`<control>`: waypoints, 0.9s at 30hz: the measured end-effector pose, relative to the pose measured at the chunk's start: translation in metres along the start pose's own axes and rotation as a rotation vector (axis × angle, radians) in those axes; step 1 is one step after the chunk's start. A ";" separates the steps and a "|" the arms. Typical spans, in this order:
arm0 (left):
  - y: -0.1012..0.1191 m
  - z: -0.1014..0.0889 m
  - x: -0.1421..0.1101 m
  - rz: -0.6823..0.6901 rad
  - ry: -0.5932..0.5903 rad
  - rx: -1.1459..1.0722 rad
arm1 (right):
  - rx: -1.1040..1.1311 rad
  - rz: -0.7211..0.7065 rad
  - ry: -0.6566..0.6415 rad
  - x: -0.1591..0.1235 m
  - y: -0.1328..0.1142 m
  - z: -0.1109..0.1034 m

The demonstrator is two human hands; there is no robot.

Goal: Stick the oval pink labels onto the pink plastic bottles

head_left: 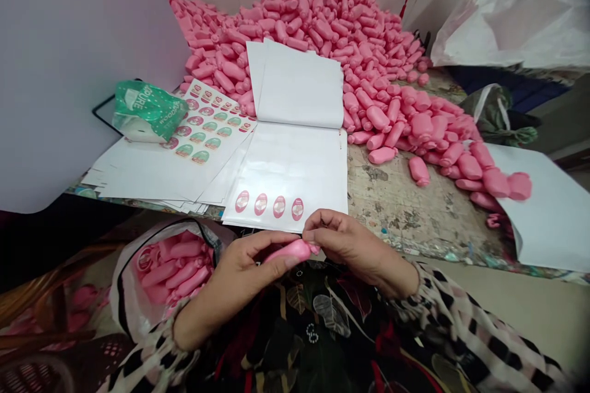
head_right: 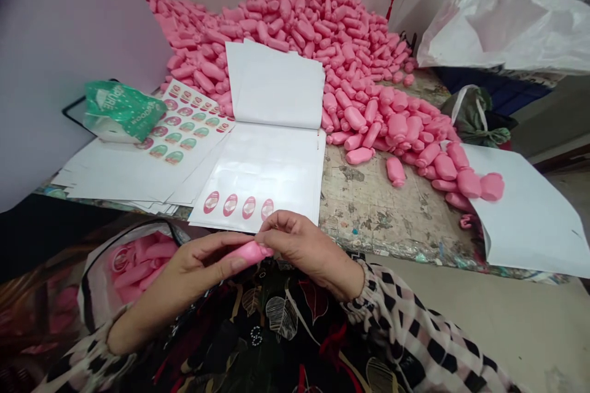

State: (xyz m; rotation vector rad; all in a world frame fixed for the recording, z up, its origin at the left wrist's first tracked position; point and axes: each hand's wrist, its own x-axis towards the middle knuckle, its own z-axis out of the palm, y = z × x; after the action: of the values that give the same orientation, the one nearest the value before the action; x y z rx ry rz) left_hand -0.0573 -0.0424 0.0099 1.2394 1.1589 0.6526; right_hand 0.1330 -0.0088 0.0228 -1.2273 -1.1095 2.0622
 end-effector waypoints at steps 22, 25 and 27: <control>-0.021 0.008 0.030 0.234 0.044 1.211 | -1.516 -0.368 0.576 0.045 0.024 -0.028; -0.026 0.009 0.029 0.222 0.031 1.255 | -1.580 -0.349 0.571 0.047 0.023 -0.026; -0.028 0.010 0.029 0.214 0.042 1.286 | -1.608 -0.346 0.576 0.047 0.022 -0.026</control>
State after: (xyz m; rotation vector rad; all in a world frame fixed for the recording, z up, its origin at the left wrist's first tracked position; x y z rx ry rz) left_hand -0.0436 -0.0276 -0.0266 2.4422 1.5338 -0.0119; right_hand 0.1334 0.0239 -0.0245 -1.7966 -2.4283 0.1460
